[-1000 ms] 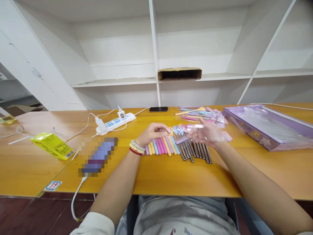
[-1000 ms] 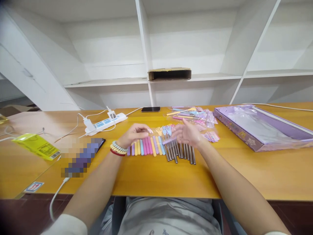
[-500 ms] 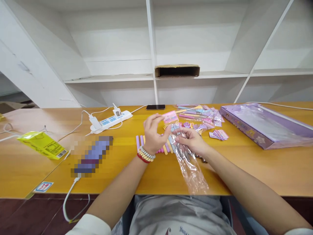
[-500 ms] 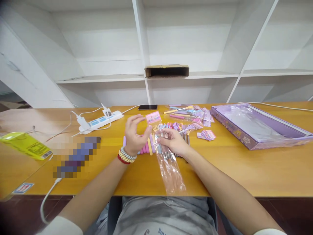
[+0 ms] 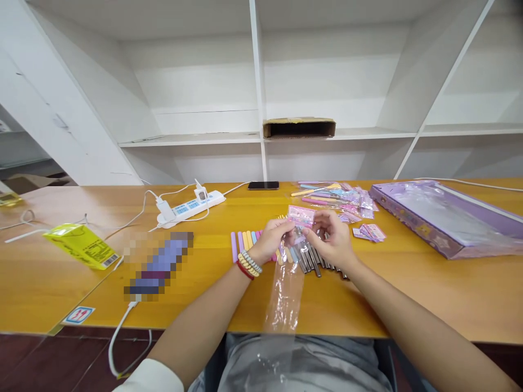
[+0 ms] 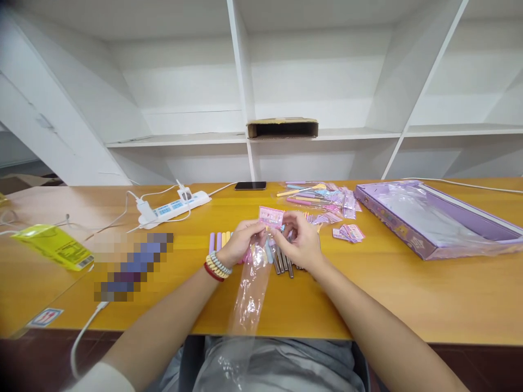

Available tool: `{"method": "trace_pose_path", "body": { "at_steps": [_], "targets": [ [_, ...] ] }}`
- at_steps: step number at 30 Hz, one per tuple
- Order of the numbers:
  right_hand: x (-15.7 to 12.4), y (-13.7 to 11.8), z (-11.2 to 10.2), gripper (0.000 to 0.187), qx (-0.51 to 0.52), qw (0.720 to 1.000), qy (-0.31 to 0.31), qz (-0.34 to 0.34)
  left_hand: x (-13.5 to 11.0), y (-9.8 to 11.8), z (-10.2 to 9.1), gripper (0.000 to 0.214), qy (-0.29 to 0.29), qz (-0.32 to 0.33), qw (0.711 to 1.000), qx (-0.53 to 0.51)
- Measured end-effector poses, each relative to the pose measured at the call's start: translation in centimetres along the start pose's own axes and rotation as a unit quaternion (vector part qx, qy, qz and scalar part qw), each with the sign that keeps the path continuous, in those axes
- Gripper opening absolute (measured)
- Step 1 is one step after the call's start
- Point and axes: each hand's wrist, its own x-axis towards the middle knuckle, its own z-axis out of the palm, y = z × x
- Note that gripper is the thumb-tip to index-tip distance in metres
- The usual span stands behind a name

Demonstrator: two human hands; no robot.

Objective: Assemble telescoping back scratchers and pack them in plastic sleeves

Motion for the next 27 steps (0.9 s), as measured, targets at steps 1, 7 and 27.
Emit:
{"method": "trace_pose_path", "body": {
  "at_steps": [1, 7, 27],
  "targets": [
    [0.0, 0.0, 0.0, 0.041, 0.020, 1.000, -0.005, 0.002, 0.0, -0.1, 0.0, 0.034, -0.007, -0.005, 1.000, -0.005],
    [0.1, 0.1, 0.0, 0.032, 0.009, 0.999, -0.024, -0.019, 0.0, -0.4, 0.0, 0.030, -0.014, -0.022, 1.000, -0.009],
    [1.3, 0.5, -1.1, 0.017, -0.100, 0.987, 0.072, -0.099, 0.0, -0.7, 0.3, 0.027, -0.011, 0.019, 0.997, 0.077]
  ]
}}
